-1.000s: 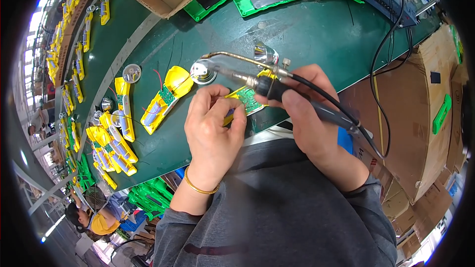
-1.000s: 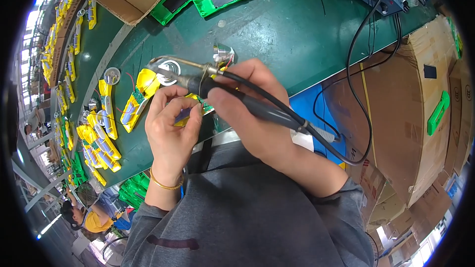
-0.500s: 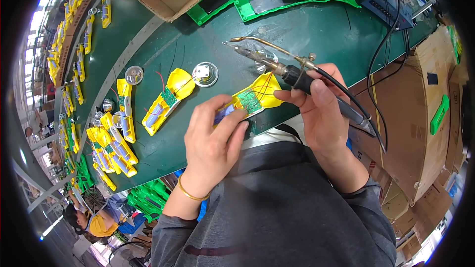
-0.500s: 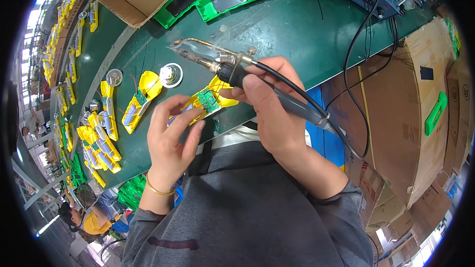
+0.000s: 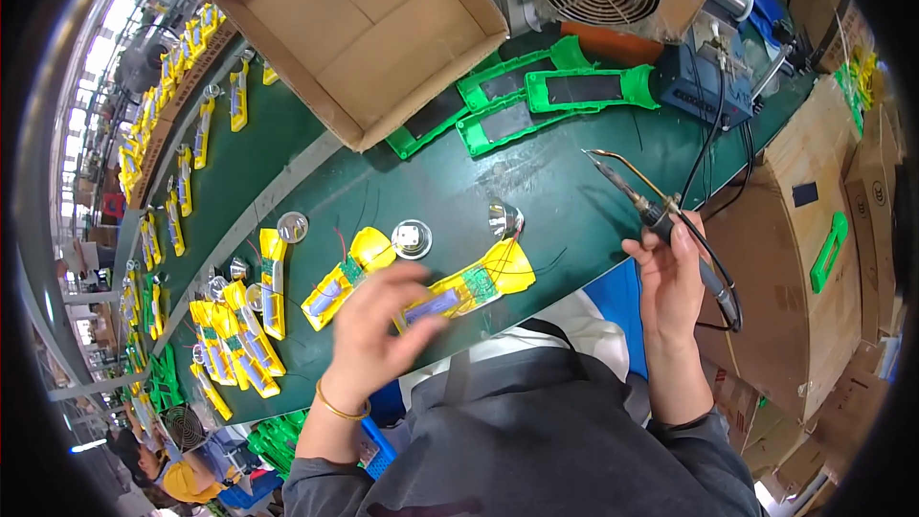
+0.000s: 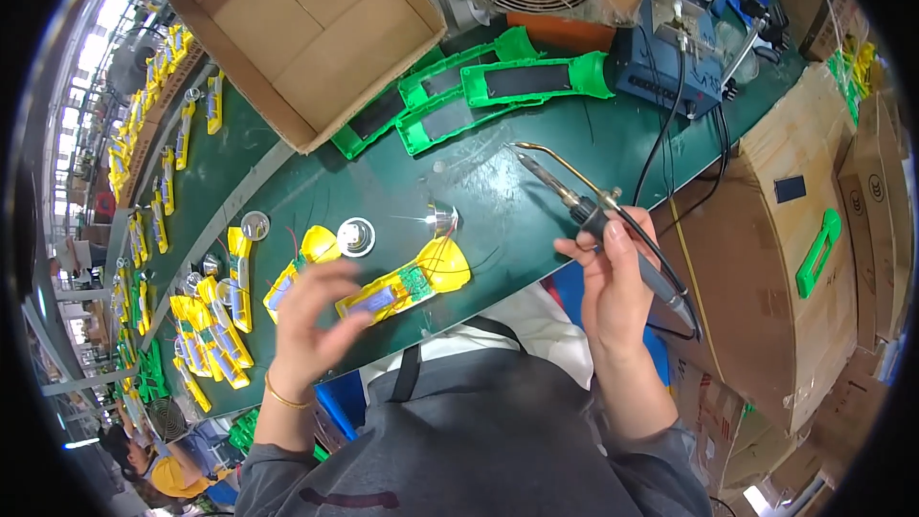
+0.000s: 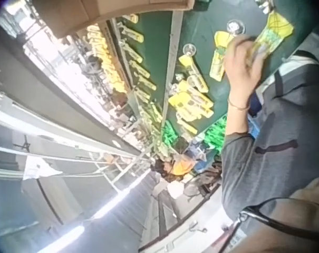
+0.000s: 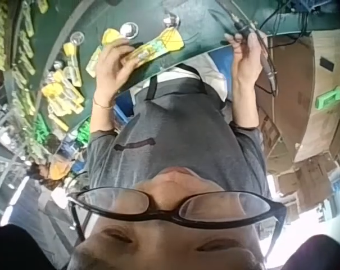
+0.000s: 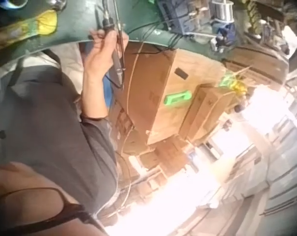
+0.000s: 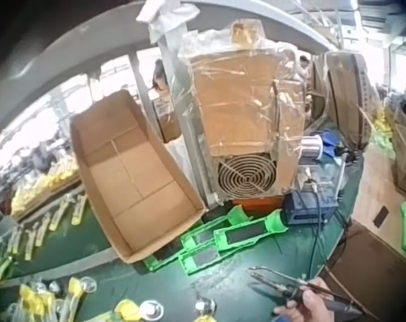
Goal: Soldering electronic components and wires onto circuit boards for flashlight assembly on a production line.
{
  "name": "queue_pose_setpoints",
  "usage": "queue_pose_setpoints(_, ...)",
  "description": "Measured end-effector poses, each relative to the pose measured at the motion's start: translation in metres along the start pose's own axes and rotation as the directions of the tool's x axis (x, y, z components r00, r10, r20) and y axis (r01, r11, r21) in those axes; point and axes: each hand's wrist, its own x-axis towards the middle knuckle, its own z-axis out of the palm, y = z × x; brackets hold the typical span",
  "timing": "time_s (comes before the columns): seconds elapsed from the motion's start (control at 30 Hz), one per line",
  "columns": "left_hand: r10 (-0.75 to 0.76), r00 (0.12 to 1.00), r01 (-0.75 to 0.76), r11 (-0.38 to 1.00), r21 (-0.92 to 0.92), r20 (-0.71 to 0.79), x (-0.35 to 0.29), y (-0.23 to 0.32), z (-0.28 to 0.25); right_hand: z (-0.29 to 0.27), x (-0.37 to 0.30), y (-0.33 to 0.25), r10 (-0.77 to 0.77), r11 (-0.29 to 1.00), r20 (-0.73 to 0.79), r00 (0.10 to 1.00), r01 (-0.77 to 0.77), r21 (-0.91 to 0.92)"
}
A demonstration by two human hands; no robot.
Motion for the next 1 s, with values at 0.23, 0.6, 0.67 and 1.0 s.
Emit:
queue_pose_setpoints(0.23,-0.174,0.977,0.214,0.85,0.481,-0.127,-0.031,-0.062,-0.024,-0.003,0.012,-0.011,-0.048,0.999,0.006,0.999,0.048,0.003)
queue_pose_setpoints(0.6,0.231,0.972,-0.221,0.865,0.451,0.035,0.158,-0.038,0.071,0.016,0.007,-0.009,-0.045,0.999,0.02,0.999,0.044,0.021)
queue_pose_setpoints(0.67,0.245,0.969,-0.242,0.896,0.373,0.04,0.163,-0.034,0.058,0.007,0.005,-0.008,-0.092,0.995,0.012,0.996,0.092,0.039)
queue_pose_setpoints(1.0,-0.039,0.997,0.056,0.959,0.277,-0.064,0.029,-0.028,0.007,0.008,0.013,0.011,0.026,1.0,0.075,0.997,-0.026,-0.002)
